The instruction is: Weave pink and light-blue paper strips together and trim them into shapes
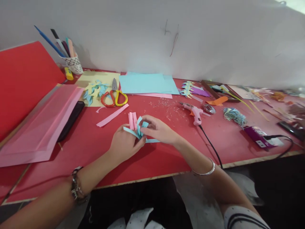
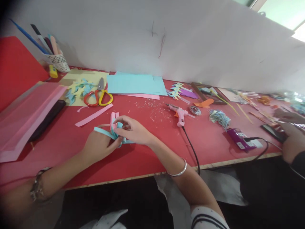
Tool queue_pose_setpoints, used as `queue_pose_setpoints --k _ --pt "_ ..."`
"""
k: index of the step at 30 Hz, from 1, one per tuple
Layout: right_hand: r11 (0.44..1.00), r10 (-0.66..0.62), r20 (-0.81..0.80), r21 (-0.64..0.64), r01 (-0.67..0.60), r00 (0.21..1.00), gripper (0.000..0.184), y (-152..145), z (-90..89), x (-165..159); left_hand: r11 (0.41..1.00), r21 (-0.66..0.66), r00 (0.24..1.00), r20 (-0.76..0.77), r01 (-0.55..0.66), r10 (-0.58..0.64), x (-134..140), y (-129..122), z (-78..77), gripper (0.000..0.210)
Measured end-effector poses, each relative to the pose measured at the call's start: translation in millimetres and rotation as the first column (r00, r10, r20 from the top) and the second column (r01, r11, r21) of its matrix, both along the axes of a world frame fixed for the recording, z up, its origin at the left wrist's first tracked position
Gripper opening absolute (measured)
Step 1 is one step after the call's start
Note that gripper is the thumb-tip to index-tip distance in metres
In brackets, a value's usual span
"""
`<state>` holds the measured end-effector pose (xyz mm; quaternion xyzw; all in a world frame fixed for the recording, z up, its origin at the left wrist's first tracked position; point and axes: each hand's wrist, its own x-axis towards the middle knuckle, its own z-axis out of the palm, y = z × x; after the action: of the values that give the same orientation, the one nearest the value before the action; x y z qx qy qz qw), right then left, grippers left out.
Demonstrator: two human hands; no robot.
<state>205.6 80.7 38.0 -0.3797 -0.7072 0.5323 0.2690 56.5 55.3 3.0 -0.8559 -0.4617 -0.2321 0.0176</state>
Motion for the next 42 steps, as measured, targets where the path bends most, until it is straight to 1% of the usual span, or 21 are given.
queue_pose_setpoints --k 3,6,9,11,12,14,15,16,17,18,19,20,21,23,25,27,31,34,38,42 --pt "0.997 0.078 -0.026 -0.024 -0.079 0.997 0.012 -1 0.1 1 1.0 0.019 1.0 -0.022 0.0 0.001 -1 1 -1.5 0.041" --pt "0.983 0.184 -0.01 -0.02 -0.184 0.983 0.021 3 4.2 8 1.0 -0.009 0.999 -0.042 -0.025 0.024 -2 1 -1.5 0.042" --pt "0.943 0.328 0.086 0.038 -0.332 0.941 0.025 16 11.4 15 1.0 0.011 0.998 -0.047 -0.029 0.03 -2 1 -0.8 0.04" --pt "0.924 0.357 0.181 0.076 -0.375 0.916 0.019 32 13.8 16 0.998 0.052 0.999 -0.037 -0.028 0.03 -1 1 -0.1 0.04" --pt "0.937 0.301 0.209 0.117 -0.329 0.93 0.017 41 13.2 13 0.997 0.072 0.999 -0.031 -0.027 0.03 -1 0 0.3 0.04" --pt "0.96 0.125 0.227 0.218 -0.175 0.966 0.016 60 7.4 2 0.995 0.101 1.0 -0.021 -0.017 0.019 0 0 1.1 0.04" --pt "0.953 0.028 0.238 0.286 -0.098 0.971 0.019 68 2.5 -6 0.994 0.109 1.0 -0.017 -0.008 0.01 0 -1 1.4 0.04" --pt "0.934 -0.024 0.267 0.35 -0.074 0.963 0.024 77 -3.4 -15 0.994 0.111 1.0 -0.013 -0.002 0.003 -1 -1 1.7 0.04" --pt "0.905 -0.034 0.312 0.413 -0.104 0.95 0.029 84 -9.7 -24 0.994 0.108 1.0 -0.007 0.001 0.0 -1 -2 2.0 0.04" --pt "0.869 -0.029 0.381 0.466 -0.165 0.924 0.035 90 -16.0 -34 0.995 0.101 1.0 0.0 0.005 -0.005 -1 -2 2.2 0.04" --pt "0.831 -0.029 0.461 0.505 -0.234 0.887 0.038 94 -21.8 -42 0.996 0.094 1.0 0.008 0.004 -0.005 -2 -2 2.4 0.04" --pt "0.805 -0.041 0.528 0.52 -0.285 0.848 0.04 97 -26.8 -49 0.996 0.089 1.0 0.013 -0.001 0.0 -2 -3 2.5 0.04" --pt "0.789 -0.053 0.574 0.526 -0.318 0.817 0.042 100 -30.7 -55 0.996 0.085 1.0 0.016 -0.004 0.003 -2 -3 2.6 0.04" --pt "0.778 -0.086 0.637 0.524 -0.348 0.766 0.039 102 -35.1 -62 0.997 0.079 1.0 0.019 -0.011 0.009 -3 -3 2.4 0.041" --pt "0.772 -0.116 0.655 0.533 -0.347 0.747 0.034 102 -35.7 -64 0.998 0.066 1.0 0.027 -0.017 0.015 -3 -2 1.8 0.042" --pt "0.773 -0.126 0.64 0.542 -0.329 0.758 0.028 102 -34.4 -64 0.999 0.049 0.999 0.039 -0.02 0.018 -3 -1 1.0 0.042" --pt "0.798 -0.132 0.59 0.54 -0.267 0.796 0.012 102 -32.6 -65 1.0 0.025 0.998 0.063 -0.003 0.002 -2 -1 -0.2 0.042" --pt "0.804 -0.155 0.542 0.555 -0.213 0.826 0.007 100 -32.8 -65 1.0 0.022 0.996 0.083 0.012 -0.013 -3 -1 -0.6 0.043" --pt "0.818 -0.177 0.415 0.567 -0.101 0.892 0.009 98 -33.4 -61 1.0 0.019 0.998 0.062 0.0 -0.002 -3 -1 -0.9 0.044" --pt "0.844 -0.23 0.265 0.533 0.057 0.936 0.012 102 -32.6 -53 1.0 -0.012 0.999 0.052 -0.009 0.009 -3 -1 -0.5 0.045"
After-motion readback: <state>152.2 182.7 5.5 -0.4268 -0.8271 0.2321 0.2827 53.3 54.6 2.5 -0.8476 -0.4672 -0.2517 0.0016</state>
